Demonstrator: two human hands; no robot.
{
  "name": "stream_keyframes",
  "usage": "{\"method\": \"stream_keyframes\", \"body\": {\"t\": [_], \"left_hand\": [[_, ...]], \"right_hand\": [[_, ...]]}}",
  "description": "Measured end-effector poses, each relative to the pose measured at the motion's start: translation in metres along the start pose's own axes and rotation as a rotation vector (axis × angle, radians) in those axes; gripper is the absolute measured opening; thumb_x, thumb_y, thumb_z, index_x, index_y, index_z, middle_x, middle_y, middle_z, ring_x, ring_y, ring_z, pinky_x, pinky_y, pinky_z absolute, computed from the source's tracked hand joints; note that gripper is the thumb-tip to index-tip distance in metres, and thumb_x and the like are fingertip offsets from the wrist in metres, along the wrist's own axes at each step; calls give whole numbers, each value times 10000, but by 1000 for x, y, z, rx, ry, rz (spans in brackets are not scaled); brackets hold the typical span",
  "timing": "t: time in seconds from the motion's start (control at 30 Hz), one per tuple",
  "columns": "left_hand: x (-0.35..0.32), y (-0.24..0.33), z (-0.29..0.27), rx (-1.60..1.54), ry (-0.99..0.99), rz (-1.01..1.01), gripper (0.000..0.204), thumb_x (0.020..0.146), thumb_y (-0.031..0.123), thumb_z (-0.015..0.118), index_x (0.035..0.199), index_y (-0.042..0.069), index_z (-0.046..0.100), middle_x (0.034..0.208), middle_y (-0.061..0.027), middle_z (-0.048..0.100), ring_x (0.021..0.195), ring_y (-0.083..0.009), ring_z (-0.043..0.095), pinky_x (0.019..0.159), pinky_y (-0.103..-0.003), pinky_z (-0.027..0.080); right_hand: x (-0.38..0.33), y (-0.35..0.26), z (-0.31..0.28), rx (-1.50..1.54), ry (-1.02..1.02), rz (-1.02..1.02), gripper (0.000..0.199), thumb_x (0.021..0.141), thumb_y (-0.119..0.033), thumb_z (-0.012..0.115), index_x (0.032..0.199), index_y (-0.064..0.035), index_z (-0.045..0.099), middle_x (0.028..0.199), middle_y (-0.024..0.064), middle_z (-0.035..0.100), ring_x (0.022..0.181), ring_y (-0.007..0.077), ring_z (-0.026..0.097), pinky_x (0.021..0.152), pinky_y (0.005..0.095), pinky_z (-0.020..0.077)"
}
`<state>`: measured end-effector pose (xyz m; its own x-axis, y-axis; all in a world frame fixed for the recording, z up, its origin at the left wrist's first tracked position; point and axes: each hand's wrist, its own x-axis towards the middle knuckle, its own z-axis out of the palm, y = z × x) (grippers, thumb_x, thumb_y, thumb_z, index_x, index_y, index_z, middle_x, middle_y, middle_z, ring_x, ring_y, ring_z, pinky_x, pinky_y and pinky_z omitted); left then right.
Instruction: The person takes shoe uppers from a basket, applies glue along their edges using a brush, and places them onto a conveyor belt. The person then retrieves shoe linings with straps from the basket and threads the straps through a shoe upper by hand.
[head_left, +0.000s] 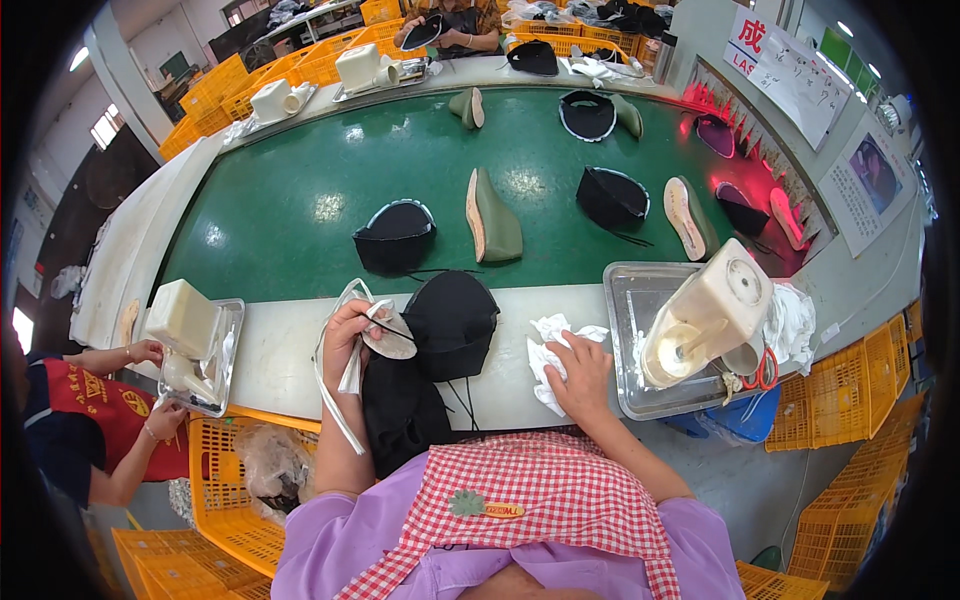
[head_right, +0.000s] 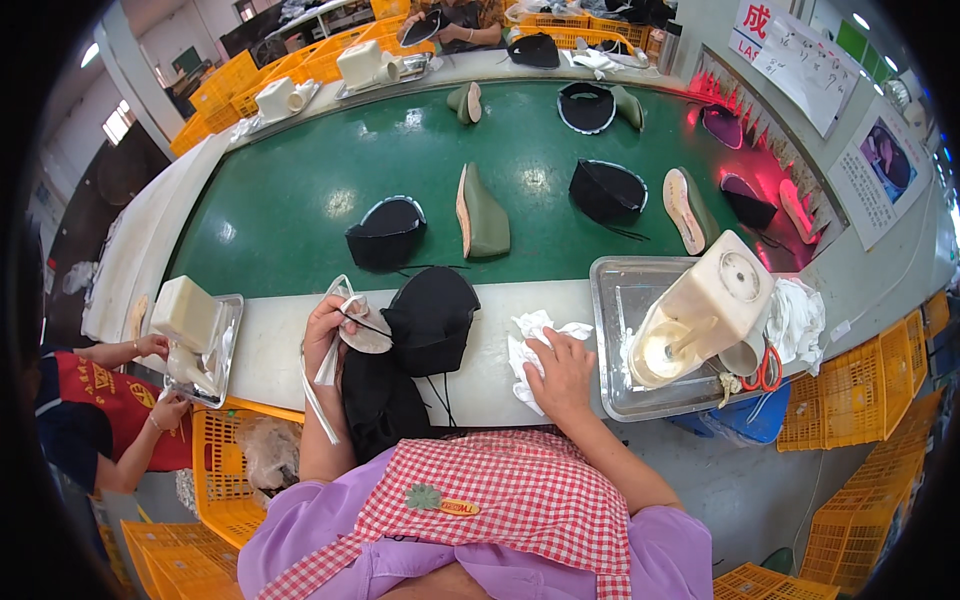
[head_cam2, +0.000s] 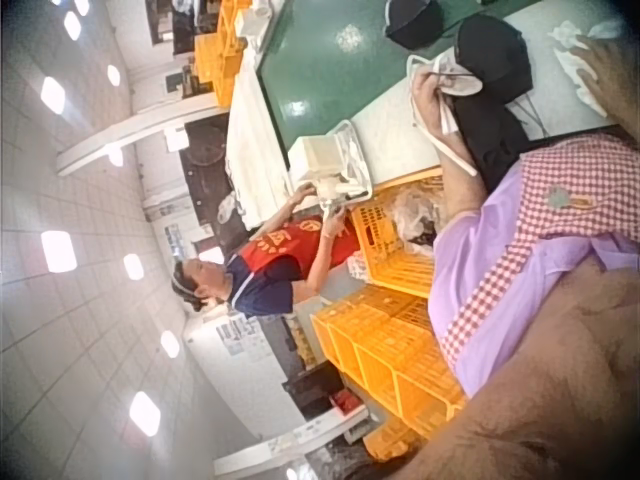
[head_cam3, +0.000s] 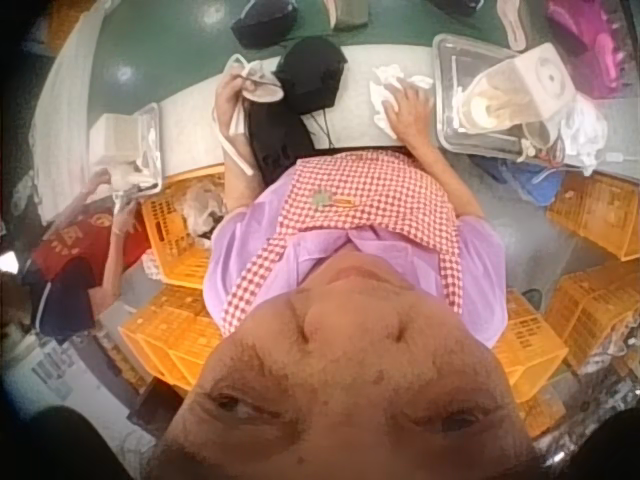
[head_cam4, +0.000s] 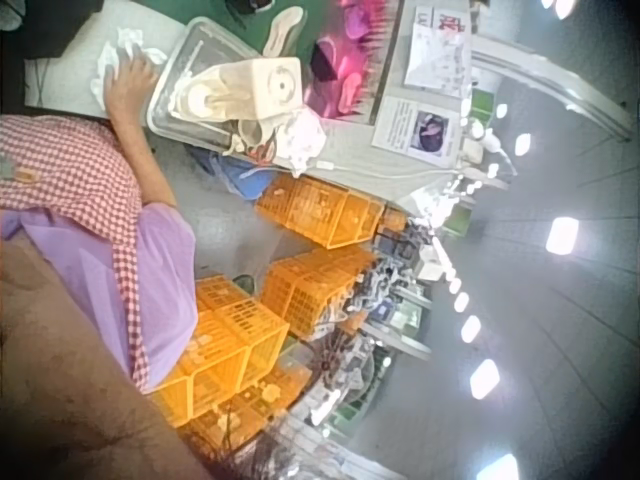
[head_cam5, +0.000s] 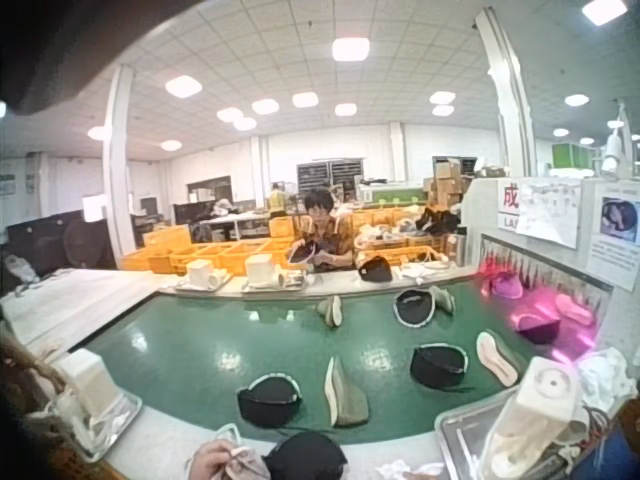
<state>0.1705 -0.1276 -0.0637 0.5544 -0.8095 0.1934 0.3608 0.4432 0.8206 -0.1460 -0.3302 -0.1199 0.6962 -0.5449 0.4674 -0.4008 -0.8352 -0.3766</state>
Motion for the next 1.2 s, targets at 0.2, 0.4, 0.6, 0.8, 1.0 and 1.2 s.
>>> {"method": "stream_keyframes", "body": {"t": [0.2,0.4,0.6,0.8,1.0,1.2], "left_hand": [[-1,0,0,0,10,-2,150,857,38,545,955,-54,612,849,-122,661,687,-143,610,722,-267,512],[-1,-1,-2,5,11,1,155,854,37,546,958,-55,615,867,-128,668,686,-143,611,727,-269,516],[0,-1,-3,-1,16,-5,151,852,31,547,953,-56,618,873,-130,670,685,-147,612,733,-276,519],[-1,0,1,-9,22,2,150,855,27,543,955,-56,616,850,-125,666,683,-150,612,729,-278,519],[0,0,0,3,13,4,147,860,32,541,953,-56,614,808,-116,653,682,-150,610,732,-278,517],[0,0,-1,-8,7,0,146,859,29,542,953,-56,614,812,-117,655,682,-151,611,730,-281,517]], "right_hand": [[0,0,-1,-2,-5,-1,397,762,-225,714,1146,-143,652,1273,79,563,1122,275,496,888,448,333],[-1,0,1,-2,3,-6,395,763,-224,713,1145,-143,652,1272,80,563,1126,275,495,889,445,334],[0,0,0,2,2,-7,395,766,-225,712,1147,-141,648,1273,81,561,1128,280,495,898,445,331],[0,1,1,2,6,-10,397,767,-225,712,1150,-143,646,1275,82,558,1127,282,495,903,448,331],[0,0,0,5,-4,-4,397,768,-227,711,1152,-147,646,1278,79,555,1128,279,492,901,446,333],[0,0,0,-1,-1,-2,389,774,-230,704,1151,-150,648,1279,72,558,1129,275,491,890,437,333]]}}
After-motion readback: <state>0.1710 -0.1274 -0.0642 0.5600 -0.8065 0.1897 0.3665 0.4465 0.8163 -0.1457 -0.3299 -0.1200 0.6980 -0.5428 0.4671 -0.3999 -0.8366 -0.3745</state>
